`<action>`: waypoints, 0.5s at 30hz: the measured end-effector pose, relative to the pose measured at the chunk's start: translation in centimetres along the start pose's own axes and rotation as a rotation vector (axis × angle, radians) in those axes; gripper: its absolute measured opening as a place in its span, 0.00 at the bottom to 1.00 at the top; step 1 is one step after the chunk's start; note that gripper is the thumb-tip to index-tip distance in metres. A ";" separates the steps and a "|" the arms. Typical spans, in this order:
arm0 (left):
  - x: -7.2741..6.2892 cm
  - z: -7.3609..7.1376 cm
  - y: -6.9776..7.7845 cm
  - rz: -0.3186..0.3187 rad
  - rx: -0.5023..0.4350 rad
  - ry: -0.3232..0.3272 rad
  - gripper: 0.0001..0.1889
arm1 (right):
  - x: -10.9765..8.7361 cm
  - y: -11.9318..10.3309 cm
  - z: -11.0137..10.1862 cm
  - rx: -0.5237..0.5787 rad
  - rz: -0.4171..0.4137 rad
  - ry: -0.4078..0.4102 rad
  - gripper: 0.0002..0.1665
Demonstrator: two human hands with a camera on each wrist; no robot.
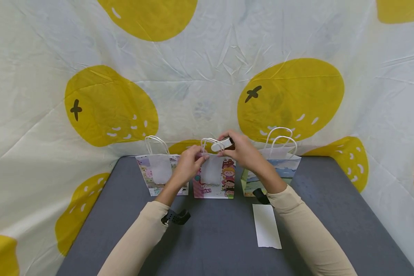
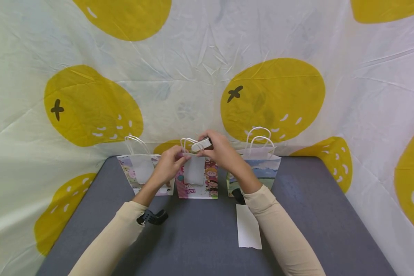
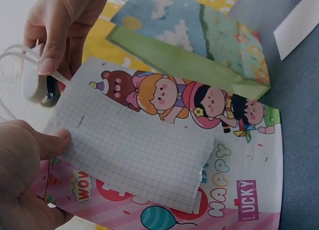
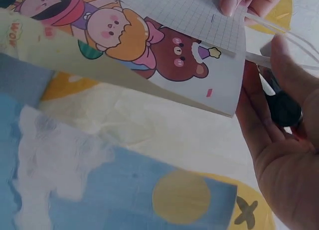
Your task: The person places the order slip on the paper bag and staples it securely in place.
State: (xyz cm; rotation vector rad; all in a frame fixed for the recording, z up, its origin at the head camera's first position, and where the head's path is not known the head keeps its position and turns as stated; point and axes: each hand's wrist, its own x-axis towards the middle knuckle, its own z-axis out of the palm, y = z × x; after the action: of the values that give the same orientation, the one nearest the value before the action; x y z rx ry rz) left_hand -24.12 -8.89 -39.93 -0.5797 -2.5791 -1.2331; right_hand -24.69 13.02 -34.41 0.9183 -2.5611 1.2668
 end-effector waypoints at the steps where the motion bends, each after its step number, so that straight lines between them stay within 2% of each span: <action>1: 0.0 0.0 0.0 0.005 0.000 0.004 0.04 | -0.1 0.0 -0.1 -0.006 0.000 0.015 0.24; 9: 0.1 0.2 -0.2 0.030 -0.003 0.033 0.04 | -1.7 -0.5 -1.3 -0.175 -0.048 0.137 0.19; 15: 0.1 0.3 -0.4 0.029 -0.028 0.062 0.04 | -3.0 -1.2 -2.5 -0.221 0.000 0.158 0.16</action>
State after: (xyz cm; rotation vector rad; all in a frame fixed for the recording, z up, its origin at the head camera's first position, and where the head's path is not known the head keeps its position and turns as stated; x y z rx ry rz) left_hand -24.44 -8.84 -40.38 -0.5722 -2.4977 -1.2590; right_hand -21.93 15.76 -33.11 0.7433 -2.5125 0.9875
